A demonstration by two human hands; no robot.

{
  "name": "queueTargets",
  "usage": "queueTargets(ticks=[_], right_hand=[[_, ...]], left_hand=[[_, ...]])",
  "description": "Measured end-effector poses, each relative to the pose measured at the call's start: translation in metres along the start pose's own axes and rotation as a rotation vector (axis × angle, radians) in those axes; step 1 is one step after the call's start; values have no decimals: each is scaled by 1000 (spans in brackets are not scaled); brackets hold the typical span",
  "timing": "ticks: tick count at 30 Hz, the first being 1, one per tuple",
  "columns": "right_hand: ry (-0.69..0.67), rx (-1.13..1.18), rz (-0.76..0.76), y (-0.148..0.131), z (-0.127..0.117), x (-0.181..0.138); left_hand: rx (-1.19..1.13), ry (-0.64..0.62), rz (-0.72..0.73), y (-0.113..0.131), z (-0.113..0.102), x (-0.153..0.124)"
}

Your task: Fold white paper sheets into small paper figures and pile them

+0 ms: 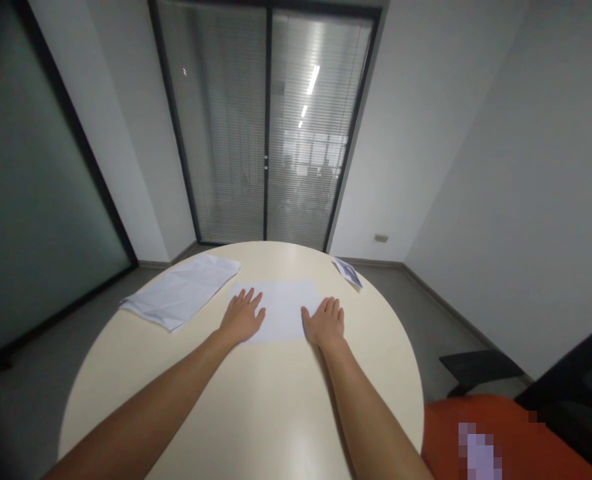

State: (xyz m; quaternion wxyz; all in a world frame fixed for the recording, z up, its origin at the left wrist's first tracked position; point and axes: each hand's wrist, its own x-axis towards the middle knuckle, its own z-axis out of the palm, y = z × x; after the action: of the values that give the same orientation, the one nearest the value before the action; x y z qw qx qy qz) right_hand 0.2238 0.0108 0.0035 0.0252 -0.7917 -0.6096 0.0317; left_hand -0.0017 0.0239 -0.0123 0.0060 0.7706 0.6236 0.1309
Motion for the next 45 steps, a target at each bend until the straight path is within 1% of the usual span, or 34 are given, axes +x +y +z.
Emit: queueTargets(ticks=[1, 2, 4, 6, 7, 9, 10, 12, 17, 19, 21, 24, 26, 28, 30, 32, 34, 37, 41, 45], right_hand=[[40, -12, -4, -1, -1, -1], [75, -16, -48, -3, -2, -3], [113, 13, -235, -10, -4, -9], [77, 85, -441, -20, -6, -15], [47, 120, -512, -25, -6, -18], [-44, 157, -602, -30, -5, -21], [-78, 163, -612, -31, -4, -21], [-109, 155, -562, -28, -2, -17], [-90, 98, -294, -5, 0, 4], [-83, 83, -227, 3, -1, 11], [-79, 76, -191, 8, -1, 13], [-66, 67, -156, 6, -2, 10], [-32, 50, -132, 3, -4, 5], [26, 27, -123, -1, -7, 0], [81, 8, -131, -4, -10, -4], [107, 3, -135, -5, -11, -6], [109, 9, -136, -4, -11, -5], [99, 39, -138, 4, -7, 3], [78, 96, -151, 17, -5, 17], [135, 154, -176, 26, -8, 28]], left_hand=[[0, -6, 3, 0, 0, -1], [0, -13, 10, 1, -1, -1], [-6, -30, 41, 1, -2, -3], [-25, -55, 102, 1, -4, -5], [-39, -67, 139, 0, -6, -6], [-67, -87, 207, -2, -8, -7], [-77, -92, 229, -2, -8, -8], [-91, -94, 246, -4, -9, -8], [-103, -86, 235, -4, -7, -8], [-98, -84, 228, -3, -8, -8], [-83, -69, 212, -2, -10, -8], [-61, -4, 218, 1, -15, -9], [-77, 51, 270, 4, -18, -11], [-120, 78, 314, 10, -19, -15], [-155, 49, 309, 15, -18, -20], [-157, -27, 287, 17, -15, -23], [-162, -98, 294, 16, -13, -24], [-176, -151, 326, 12, -11, -23], [-187, -152, 346, 9, -11, -22], [-181, -84, 364, 11, -14, -22]])
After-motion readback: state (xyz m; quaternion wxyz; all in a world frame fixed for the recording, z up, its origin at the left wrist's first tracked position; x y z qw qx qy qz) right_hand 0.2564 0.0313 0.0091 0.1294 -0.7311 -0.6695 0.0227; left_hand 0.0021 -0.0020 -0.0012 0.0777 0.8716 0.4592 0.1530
